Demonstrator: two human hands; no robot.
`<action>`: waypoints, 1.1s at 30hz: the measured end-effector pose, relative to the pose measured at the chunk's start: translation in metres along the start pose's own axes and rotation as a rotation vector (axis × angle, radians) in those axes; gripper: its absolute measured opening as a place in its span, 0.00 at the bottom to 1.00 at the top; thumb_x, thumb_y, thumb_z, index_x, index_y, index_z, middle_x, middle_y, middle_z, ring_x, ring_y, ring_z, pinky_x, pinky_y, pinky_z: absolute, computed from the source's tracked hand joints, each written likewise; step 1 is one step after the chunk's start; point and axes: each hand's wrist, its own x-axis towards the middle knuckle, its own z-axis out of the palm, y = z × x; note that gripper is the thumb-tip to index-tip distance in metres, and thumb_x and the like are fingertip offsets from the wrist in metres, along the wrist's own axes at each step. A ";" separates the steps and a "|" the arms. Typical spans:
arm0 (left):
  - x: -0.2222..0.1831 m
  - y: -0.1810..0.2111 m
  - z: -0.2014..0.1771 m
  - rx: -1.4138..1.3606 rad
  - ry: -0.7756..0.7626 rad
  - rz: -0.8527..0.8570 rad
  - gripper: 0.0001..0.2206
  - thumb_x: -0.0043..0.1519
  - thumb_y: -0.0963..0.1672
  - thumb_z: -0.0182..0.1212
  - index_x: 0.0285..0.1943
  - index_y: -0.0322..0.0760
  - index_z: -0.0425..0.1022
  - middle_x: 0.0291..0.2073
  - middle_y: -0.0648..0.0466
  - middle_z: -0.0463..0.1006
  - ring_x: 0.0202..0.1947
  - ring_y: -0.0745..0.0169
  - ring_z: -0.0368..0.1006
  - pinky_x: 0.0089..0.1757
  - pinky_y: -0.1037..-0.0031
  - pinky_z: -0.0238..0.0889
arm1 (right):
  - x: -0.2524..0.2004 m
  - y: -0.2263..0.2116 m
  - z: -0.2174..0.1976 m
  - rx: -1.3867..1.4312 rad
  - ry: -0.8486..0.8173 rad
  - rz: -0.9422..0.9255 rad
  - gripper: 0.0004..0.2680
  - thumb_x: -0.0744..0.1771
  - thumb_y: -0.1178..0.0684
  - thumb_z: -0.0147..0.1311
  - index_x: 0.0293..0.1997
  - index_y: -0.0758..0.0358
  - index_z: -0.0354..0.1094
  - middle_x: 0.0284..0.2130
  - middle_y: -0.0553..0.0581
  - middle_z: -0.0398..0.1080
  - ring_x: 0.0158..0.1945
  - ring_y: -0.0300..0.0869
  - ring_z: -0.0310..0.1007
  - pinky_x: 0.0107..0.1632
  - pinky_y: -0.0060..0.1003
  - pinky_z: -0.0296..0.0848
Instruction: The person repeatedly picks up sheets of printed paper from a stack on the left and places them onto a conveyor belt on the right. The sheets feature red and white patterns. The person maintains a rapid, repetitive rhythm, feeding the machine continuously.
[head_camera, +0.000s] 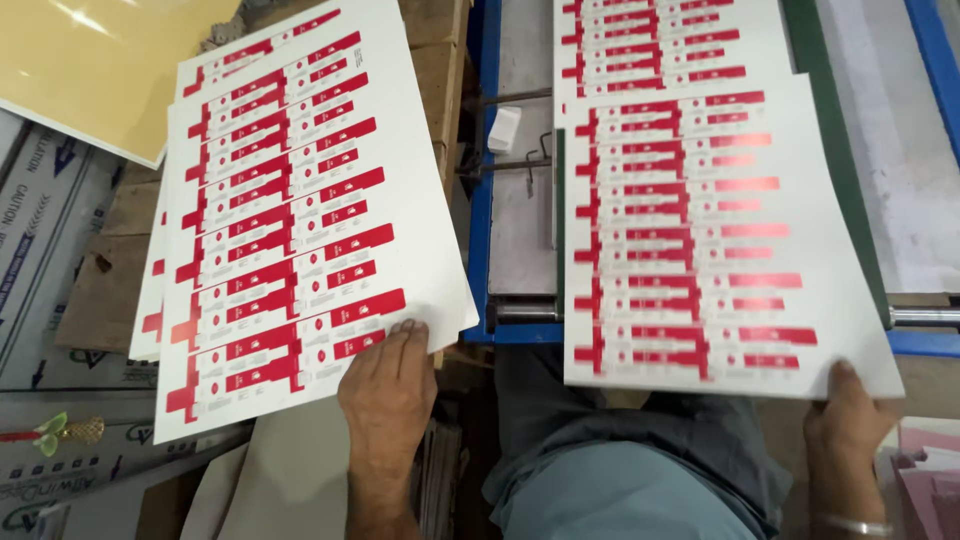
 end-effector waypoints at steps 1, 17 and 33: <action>-0.001 0.001 -0.001 -0.002 -0.008 -0.013 0.11 0.58 0.38 0.67 0.49 0.30 0.79 0.45 0.47 0.82 0.45 0.52 0.80 0.47 0.65 0.74 | -0.013 0.000 -0.008 -0.039 0.014 -0.004 0.14 0.73 0.67 0.48 0.69 0.74 0.62 0.60 0.62 0.70 0.60 0.48 0.75 0.58 0.39 0.78; -0.015 0.002 0.002 -0.011 -0.026 -0.085 0.15 0.55 0.41 0.69 0.52 0.36 0.80 0.47 0.51 0.82 0.49 0.54 0.79 0.49 0.65 0.72 | 0.035 0.013 0.047 0.046 -0.069 -0.077 0.16 0.70 0.66 0.52 0.68 0.73 0.61 0.61 0.62 0.69 0.62 0.45 0.73 0.65 0.37 0.74; -0.024 -0.019 0.003 -0.138 -0.157 -0.098 0.21 0.49 0.43 0.71 0.53 0.36 0.80 0.50 0.49 0.80 0.54 0.47 0.74 0.59 0.52 0.64 | 0.097 0.036 0.071 -0.066 -0.222 0.307 0.12 0.74 0.56 0.50 0.58 0.77 0.57 0.48 0.70 0.70 0.49 0.57 0.78 0.52 0.48 0.82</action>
